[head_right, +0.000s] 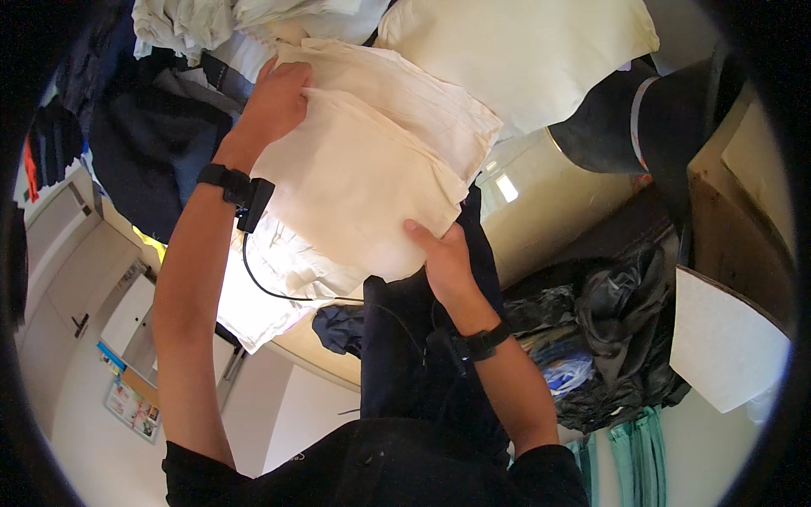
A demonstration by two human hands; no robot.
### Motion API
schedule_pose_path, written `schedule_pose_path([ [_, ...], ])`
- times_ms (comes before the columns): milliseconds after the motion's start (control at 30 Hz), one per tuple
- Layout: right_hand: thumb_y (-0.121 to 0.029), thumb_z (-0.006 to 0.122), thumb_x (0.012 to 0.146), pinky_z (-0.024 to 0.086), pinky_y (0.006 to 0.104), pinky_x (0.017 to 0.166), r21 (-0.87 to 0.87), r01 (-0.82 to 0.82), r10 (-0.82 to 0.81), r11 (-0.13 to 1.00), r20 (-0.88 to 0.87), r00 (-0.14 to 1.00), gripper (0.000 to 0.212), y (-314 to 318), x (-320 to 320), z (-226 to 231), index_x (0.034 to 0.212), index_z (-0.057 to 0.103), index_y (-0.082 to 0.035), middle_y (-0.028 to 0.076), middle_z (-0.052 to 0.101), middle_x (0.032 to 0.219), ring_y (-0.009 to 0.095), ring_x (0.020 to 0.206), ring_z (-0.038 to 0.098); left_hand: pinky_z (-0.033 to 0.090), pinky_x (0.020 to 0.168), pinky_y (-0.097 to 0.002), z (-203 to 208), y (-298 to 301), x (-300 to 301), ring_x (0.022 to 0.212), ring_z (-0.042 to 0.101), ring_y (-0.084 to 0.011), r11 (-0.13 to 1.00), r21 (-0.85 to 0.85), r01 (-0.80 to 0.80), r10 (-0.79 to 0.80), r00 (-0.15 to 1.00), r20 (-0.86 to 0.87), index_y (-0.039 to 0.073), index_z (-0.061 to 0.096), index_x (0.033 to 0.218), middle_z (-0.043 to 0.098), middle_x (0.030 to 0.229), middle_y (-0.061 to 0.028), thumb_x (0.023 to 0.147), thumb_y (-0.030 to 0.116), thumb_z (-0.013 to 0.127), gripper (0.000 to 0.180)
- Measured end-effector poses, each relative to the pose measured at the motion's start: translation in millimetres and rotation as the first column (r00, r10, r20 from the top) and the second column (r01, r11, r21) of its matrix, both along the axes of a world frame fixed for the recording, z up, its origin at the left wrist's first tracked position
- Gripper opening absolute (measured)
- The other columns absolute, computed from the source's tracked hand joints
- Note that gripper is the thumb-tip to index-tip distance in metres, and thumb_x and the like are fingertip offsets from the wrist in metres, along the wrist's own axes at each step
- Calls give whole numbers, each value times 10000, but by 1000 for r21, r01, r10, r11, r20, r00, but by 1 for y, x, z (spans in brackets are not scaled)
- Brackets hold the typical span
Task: The person sorts a pile of white fabric items on a bed, handling them one at a time to check their shape and size before placing them into a new stack.
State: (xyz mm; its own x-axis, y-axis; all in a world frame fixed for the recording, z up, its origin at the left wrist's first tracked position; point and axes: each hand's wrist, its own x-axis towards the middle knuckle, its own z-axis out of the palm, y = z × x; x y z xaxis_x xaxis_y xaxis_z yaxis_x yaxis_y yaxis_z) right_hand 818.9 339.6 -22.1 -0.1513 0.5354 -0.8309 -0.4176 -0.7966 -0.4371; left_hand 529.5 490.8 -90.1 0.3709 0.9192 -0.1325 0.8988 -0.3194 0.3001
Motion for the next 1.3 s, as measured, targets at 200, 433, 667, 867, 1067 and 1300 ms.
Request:
schedule_pose_path([
  [200,-62,616,906,463,280,903,83,-178,173,981,61,983,307,-1,-2,9,1189,578,51,75,641,1127,134,1016,592,349,1044,-482,10,9,-8,800,584,-330,987,-146,-69,61,997,-57,59,512,900,579,743,-108,715,-69,536,226],
  [433,-59,602,917,454,282,930,90,-218,225,972,-75,971,300,-14,4,6,1191,570,58,77,638,1140,138,1035,592,387,988,-480,16,-2,-17,925,607,-343,977,-152,-152,120,972,-205,71,527,1115,648,913,-153,763,-13,534,362],
  [667,-27,648,876,462,271,917,-47,-167,158,985,-146,976,329,-49,-1,-9,1187,575,52,77,648,1120,131,1014,602,341,1067,-439,-23,-23,-5,1257,452,-347,836,-75,-544,537,839,-92,12,399,1378,484,1341,-214,837,205,602,609],
  [867,-44,666,845,502,293,841,22,-464,461,886,80,884,325,-64,-7,-17,1139,569,56,102,664,1074,160,946,637,317,1092,-430,-31,-81,-16,1299,407,-385,602,-216,-769,791,612,27,-50,385,1368,444,1382,-258,861,293,607,651],
  [1067,-19,642,823,506,292,798,63,-564,498,823,399,770,272,-70,-13,7,1082,584,40,123,685,928,165,868,657,305,1097,-440,-10,-146,-20,1298,397,-398,518,-186,-835,836,540,-94,-56,414,1347,447,1376,-262,873,359,605,658],
  [1300,-48,671,816,474,266,730,26,-570,526,821,351,774,344,-101,9,-27,1141,593,32,85,660,876,151,827,634,283,1100,-482,-12,-163,-26,1303,349,-448,309,-165,-937,941,327,-90,-78,391,1347,436,1360,-295,823,447,642,784],
])
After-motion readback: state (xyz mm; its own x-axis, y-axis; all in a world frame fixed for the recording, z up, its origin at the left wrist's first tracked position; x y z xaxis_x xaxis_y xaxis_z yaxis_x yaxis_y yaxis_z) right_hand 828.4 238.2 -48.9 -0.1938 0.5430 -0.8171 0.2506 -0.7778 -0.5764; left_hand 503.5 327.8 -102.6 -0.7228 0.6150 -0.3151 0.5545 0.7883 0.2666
